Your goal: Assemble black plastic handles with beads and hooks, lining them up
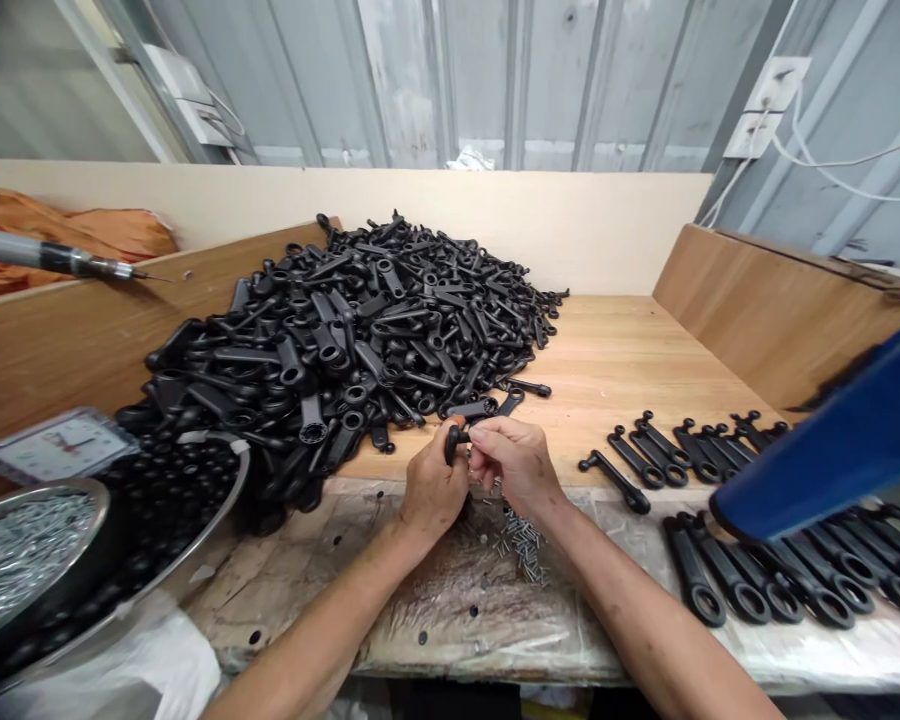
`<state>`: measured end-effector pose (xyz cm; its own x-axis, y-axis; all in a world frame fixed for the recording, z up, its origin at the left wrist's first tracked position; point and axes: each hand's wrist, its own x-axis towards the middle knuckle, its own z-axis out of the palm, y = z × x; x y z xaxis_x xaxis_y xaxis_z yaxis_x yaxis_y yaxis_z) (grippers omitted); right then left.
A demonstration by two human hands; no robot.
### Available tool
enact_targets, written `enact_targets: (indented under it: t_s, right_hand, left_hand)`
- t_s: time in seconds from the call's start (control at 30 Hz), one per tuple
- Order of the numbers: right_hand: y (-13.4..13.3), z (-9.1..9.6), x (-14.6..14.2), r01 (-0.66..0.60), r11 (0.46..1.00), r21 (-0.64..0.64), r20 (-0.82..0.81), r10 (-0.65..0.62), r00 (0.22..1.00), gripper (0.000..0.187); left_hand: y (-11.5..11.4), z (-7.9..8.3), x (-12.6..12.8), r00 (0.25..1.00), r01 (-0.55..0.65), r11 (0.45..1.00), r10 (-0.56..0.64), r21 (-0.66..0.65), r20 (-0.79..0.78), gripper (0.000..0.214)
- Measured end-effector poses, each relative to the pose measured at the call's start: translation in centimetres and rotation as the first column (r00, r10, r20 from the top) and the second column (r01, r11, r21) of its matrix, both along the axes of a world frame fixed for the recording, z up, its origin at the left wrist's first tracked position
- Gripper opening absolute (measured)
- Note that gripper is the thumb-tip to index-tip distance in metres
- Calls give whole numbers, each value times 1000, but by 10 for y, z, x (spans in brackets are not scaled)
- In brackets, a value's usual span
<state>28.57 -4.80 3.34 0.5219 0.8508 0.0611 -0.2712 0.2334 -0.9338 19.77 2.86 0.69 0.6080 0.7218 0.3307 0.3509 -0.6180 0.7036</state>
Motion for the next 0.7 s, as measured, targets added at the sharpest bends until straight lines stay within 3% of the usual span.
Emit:
enact_targets:
  t_s: [0.1,0.17,0.23,0.3,0.37,0.43,0.47,0.57,0.7]
  right_hand:
    - [-2,9,4,-65,997,-32,44,66,997,19]
    - [-6,19,13,-62,997,-52,162,70,984,20]
    - [-12,28,27,14,994,-110,330,23,944,22]
    - [-21,35,46,195,960,-202,560,-50,827,23]
    - [-30,38,64,408,862,-300,804,-2,595,25]
    - [-38,38,79,548,729,-410,904,246,349,27]
    - [-41,37,84,583,668,-463,885,380,268,27]
    - [-43,30,87,628,552,-549,795,576,190,26]
    - [-34,18,78,666,491,-562,773,599,210,26]
  left_hand:
    - [-2,-1,1,986,159,979,-151,-131,65,43]
    - [-2,0,1,946,318,931,-300,-178,123,58]
    - [-1,4,-1,915,396,903,-372,-164,159,79]
    - [3,9,-2,921,370,916,-340,-153,192,86]
    - [8,12,-4,938,302,939,-262,-165,225,81]
    - [13,13,-4,952,242,952,-196,-188,236,76]
    - [15,13,-3,956,225,955,-178,-195,231,74]
    - [17,9,-2,965,225,956,-191,-189,180,63]
    - [15,6,0,967,246,951,-228,-185,114,47]
